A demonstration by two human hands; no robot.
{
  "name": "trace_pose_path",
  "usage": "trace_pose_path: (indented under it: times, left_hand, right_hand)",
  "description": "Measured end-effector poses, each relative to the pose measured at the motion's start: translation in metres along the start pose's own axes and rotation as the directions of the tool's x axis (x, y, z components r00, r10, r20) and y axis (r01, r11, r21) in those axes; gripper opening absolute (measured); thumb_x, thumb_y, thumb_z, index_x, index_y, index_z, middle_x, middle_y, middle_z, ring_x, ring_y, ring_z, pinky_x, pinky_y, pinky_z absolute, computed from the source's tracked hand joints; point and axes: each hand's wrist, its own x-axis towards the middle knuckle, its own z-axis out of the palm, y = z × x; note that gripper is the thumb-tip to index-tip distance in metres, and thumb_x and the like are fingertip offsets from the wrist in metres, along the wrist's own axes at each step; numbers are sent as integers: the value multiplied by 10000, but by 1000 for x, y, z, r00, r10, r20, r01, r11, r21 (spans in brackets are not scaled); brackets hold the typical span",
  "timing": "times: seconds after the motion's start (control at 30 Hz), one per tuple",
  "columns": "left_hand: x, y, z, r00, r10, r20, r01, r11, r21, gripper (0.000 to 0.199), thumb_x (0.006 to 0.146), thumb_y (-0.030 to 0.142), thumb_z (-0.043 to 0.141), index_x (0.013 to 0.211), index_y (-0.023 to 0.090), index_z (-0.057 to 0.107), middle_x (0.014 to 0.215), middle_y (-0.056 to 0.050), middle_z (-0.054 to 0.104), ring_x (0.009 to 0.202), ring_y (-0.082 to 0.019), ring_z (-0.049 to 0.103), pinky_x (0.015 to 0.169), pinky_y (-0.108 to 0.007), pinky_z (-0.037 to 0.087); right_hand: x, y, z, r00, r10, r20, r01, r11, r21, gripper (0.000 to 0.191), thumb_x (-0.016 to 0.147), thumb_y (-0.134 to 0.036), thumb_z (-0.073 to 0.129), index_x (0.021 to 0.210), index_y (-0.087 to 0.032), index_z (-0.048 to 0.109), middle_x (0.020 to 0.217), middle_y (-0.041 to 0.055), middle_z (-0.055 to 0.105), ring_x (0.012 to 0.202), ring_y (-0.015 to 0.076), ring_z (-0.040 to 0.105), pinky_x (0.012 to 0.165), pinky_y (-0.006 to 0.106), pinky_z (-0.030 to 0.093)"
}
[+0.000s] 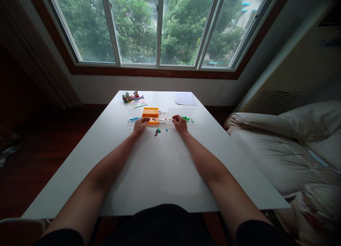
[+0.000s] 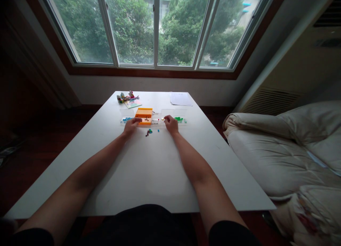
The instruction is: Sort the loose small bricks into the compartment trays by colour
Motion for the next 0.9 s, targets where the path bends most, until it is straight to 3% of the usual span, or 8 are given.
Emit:
trace_pose_path:
  times: [0.07, 0.2, 0.33, 0.4, 0.63, 0.9]
  left_hand:
    - [-2, 1, 4, 984, 118, 130, -140, 975, 170, 279, 850, 134, 543, 983, 202, 779, 1118, -75, 754, 1095, -231, 672, 1060, -427, 495]
    - [-9, 2, 12, 884, 280, 375, -403, 863, 305, 358, 859, 94, 512, 1037, 230, 792, 1193, -70, 727, 1174, -228, 614, 1117, -439, 439]
    - [-15, 3, 14, 838, 289, 463, -478, 798, 366, 406, 849, 99, 523, 1125, 252, 779, 1229, -75, 702, 1209, -239, 568, 1106, -428, 441]
    - [-15, 4, 12, 843, 280, 460, -477, 784, 397, 391, 856, 111, 532, 1127, 253, 777, 1200, -79, 705, 1191, -250, 565, 1099, -439, 442]
    - [-12, 6, 1, 920, 227, 320, -374, 755, 539, 171, 803, 170, 641, 890, 235, 773, 1049, -109, 698, 1135, -314, 564, 1050, -482, 462]
    - [-12, 5, 0, 931, 195, 307, -343, 755, 559, 98, 812, 195, 655, 825, 222, 748, 996, -105, 698, 1061, -310, 596, 973, -458, 485]
  right_hand:
    - [0, 1, 1, 1000, -11, 1, 11, 1000, 10, 248, 811, -261, 526, 953, -196, 719, 794, 31, 707, 721, 187, 623, 721, 286, 490]
    - [0, 3, 2, 1000, -20, 6, 20, 1000, 18, 247, 812, -253, 523, 954, -199, 718, 781, 25, 707, 719, 185, 629, 717, 283, 485]
    - [0, 4, 3, 1000, -14, 15, 14, 1000, 9, 249, 816, -256, 520, 959, -204, 717, 779, 22, 712, 730, 189, 636, 721, 284, 486]
    - [0, 5, 3, 1000, -22, 18, 22, 1000, 6, 251, 817, -254, 514, 958, -206, 715, 775, 20, 713, 728, 189, 636, 718, 283, 482]
    - [1, 7, 4, 999, -44, 16, 44, 999, -9, 241, 817, -255, 509, 936, -205, 712, 750, 17, 698, 702, 182, 619, 700, 278, 464]
    - [0, 5, 3, 999, -31, 24, 32, 999, -32, 242, 818, -261, 522, 945, -204, 720, 750, 21, 689, 697, 184, 608, 693, 277, 464]
